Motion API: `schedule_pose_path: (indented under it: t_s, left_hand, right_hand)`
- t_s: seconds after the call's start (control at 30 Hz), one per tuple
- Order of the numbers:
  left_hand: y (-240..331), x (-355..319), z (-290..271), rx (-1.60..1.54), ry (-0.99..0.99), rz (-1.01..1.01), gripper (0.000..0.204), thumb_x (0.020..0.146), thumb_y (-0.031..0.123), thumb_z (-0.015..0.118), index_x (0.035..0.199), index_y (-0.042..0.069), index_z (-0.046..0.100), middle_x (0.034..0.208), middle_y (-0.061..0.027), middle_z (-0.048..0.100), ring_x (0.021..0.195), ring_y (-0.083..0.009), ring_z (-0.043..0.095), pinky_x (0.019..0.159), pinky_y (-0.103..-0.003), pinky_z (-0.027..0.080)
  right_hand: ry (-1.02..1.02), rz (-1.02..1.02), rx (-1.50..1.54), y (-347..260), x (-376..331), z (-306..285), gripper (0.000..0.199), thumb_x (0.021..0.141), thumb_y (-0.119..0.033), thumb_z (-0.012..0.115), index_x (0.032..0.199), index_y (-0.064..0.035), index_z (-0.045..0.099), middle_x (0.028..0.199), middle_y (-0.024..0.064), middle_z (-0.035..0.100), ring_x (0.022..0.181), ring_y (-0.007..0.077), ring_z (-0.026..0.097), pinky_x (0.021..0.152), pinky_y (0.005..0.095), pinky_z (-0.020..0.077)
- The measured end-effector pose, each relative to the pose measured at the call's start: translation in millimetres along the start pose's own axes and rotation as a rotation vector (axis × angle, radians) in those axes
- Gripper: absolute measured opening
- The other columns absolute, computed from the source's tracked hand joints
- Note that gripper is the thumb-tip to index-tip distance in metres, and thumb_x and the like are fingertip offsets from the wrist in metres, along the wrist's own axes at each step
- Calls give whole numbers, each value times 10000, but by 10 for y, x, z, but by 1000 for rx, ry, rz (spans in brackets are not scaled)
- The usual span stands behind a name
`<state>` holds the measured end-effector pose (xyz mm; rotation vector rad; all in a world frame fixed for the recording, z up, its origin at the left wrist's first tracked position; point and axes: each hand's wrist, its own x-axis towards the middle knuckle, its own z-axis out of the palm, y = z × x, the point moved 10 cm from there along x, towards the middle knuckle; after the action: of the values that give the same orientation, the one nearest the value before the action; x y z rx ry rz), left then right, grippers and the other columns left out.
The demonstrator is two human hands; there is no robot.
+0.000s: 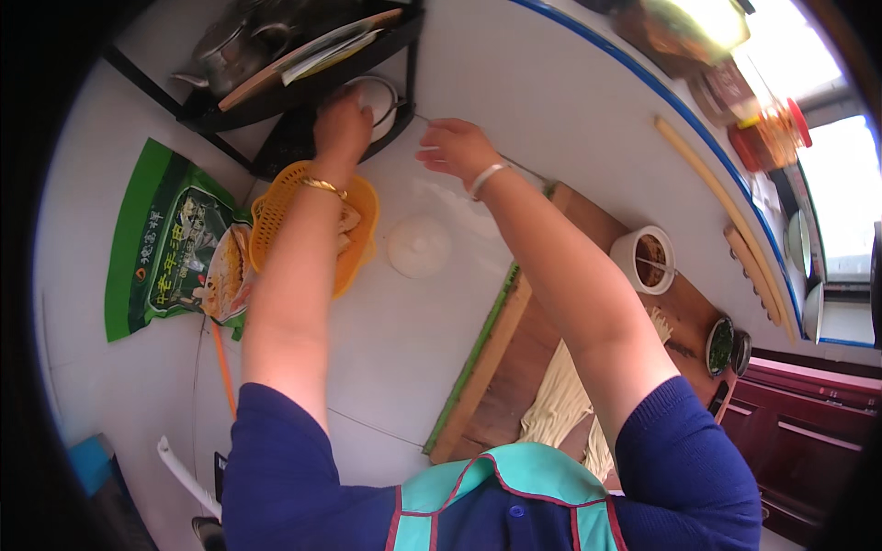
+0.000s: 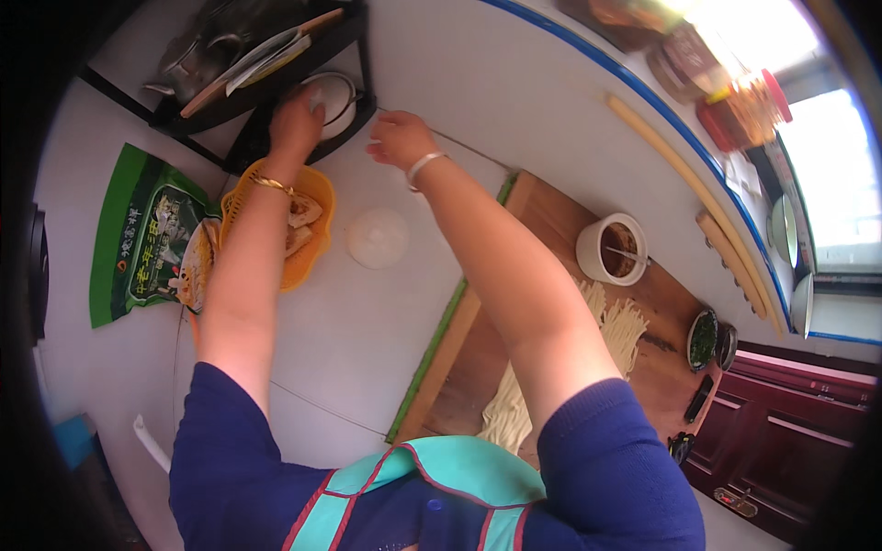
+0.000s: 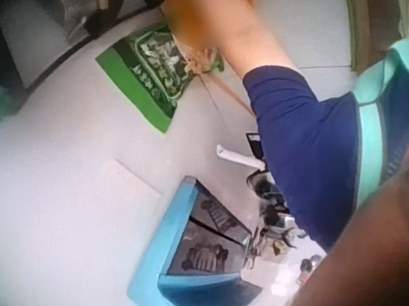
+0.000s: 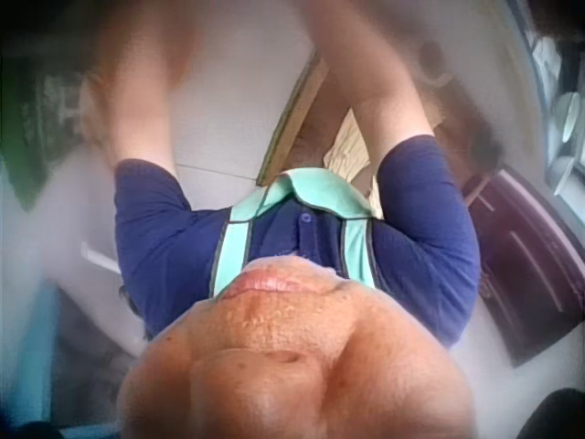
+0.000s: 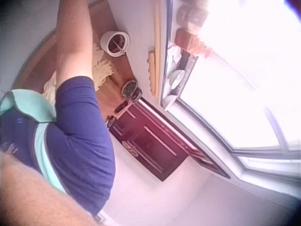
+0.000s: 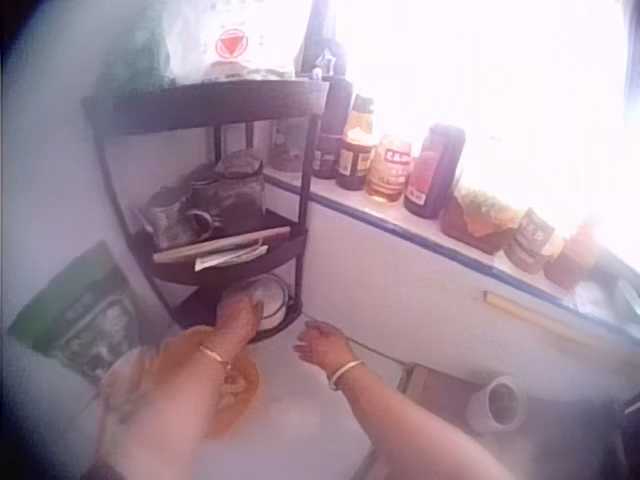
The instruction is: The person wipes a bowl with a cloth, cleans the sink area and countertop, pours oil into a small bowl, adds ingredients from jars into bowls, boils noodles in a pot with chopsticks, and wipes a tray.
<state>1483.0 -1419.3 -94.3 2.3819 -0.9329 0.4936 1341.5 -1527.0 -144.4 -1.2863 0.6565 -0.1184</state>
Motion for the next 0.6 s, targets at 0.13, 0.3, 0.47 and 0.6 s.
schedule_pose_path:
  t_s: [0.13, 0.3, 0.47, 0.6]
  left_hand:
    - [-745, 103, 447, 127, -204, 62, 354, 844, 280, 540, 1175, 156, 557, 965, -161, 643, 862, -338, 619, 759, -441, 495]
    - [-591, 304, 642, 5, -216, 22, 348, 815, 326, 549, 1105, 139, 595, 916, -145, 654, 839, -331, 625, 744, -411, 510]
    - [-687, 258, 410, -20, -98, 29, 278, 783, 329, 563, 900, 99, 666, 815, -143, 657, 755, -331, 634, 685, -411, 517]
    - [-588, 198, 179, -57, -8, 15, 289, 771, 350, 575, 789, 81, 680, 736, -147, 646, 695, -327, 633, 647, -406, 519]
  right_hand:
    - [-48, 101, -126, 250, 610, 613, 262, 842, -109, 545, 1054, 44, 536, 972, 122, 589, 852, 239, 635, 748, 299, 538]
    - [12, 116, -128, 442, 1071, 667, 219, 855, -115, 508, 1006, 42, 519, 904, 138, 585, 787, 268, 644, 686, 306, 564]
    - [65, 166, -163, 474, 1184, 717, 261, 895, -146, 405, 1027, 48, 518, 770, 156, 601, 689, 295, 652, 590, 333, 584]
    - [107, 154, -228, 413, 1143, 693, 239, 880, -110, 397, 990, 61, 522, 748, 186, 609, 606, 306, 645, 514, 343, 571]
